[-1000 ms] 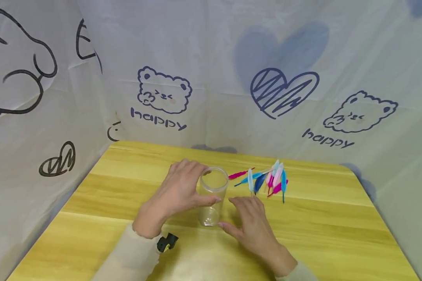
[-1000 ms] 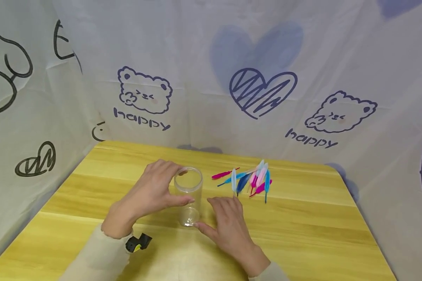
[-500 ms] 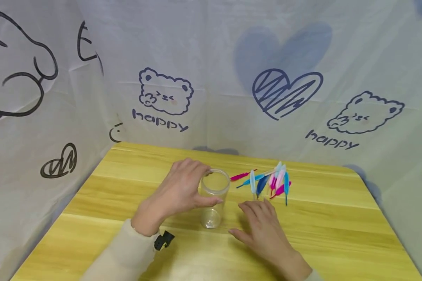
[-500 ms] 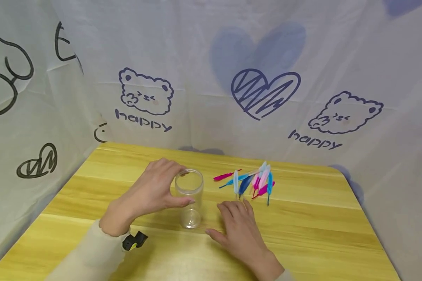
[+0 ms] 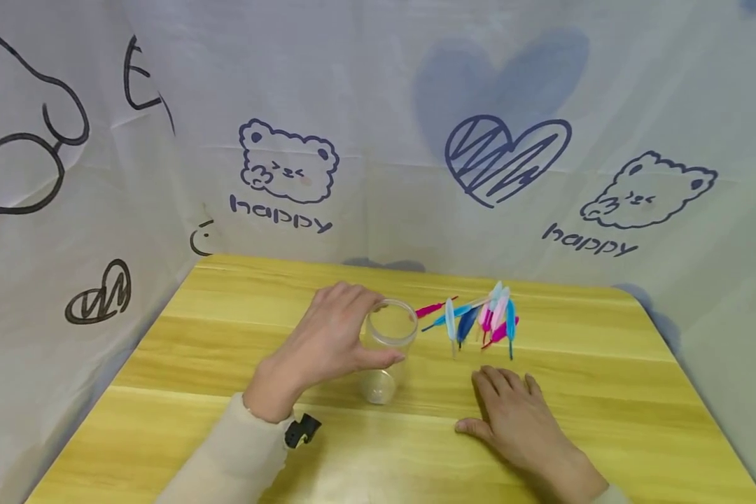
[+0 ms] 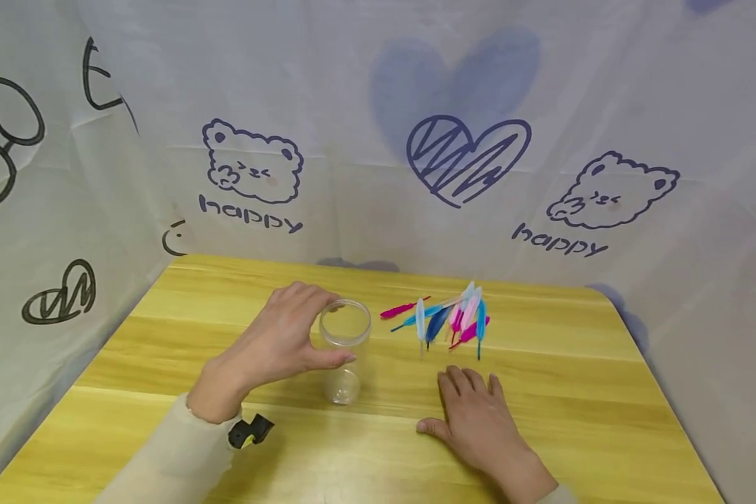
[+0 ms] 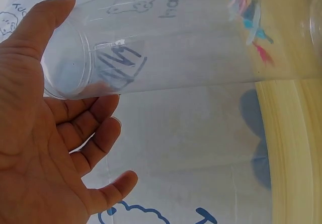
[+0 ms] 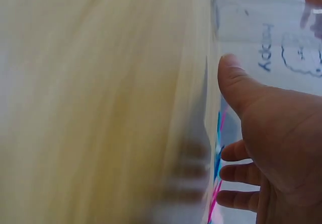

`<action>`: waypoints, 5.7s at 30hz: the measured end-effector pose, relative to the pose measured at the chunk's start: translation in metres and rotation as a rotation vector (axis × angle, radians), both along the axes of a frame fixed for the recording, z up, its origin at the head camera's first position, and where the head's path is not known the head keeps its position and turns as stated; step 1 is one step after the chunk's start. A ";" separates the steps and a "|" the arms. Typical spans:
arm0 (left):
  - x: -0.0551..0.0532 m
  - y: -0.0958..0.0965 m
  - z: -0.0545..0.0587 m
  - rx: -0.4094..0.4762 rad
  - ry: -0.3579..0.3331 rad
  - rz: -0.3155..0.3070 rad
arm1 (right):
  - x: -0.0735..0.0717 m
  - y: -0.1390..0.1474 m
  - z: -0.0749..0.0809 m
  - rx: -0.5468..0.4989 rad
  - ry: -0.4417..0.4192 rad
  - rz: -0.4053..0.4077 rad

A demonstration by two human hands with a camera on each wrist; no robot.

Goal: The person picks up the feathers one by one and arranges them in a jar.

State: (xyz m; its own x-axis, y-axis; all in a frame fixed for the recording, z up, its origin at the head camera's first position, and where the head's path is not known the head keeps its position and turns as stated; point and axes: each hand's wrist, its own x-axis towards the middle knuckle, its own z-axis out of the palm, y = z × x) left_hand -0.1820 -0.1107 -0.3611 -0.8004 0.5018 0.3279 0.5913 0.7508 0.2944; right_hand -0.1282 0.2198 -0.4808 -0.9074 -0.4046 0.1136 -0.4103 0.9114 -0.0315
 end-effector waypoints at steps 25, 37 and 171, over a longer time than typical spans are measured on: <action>-0.002 0.001 0.006 0.004 -0.090 0.040 | -0.062 0.062 0.003 0.000 -0.022 -0.117; -0.003 -0.001 0.016 -0.077 -0.096 0.058 | -0.071 0.063 0.000 0.032 -0.072 -0.145; -0.009 0.003 0.006 -0.009 -0.142 0.020 | -0.098 0.098 0.033 -0.108 -0.314 -0.480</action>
State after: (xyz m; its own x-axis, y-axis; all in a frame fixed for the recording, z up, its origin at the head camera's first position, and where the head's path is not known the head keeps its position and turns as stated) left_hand -0.1908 -0.1078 -0.3547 -0.8481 0.4879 0.2066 0.5294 0.7646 0.3675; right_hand -0.2263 0.3180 -0.4480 -0.9831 0.0588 -0.1731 0.0917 0.9778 -0.1885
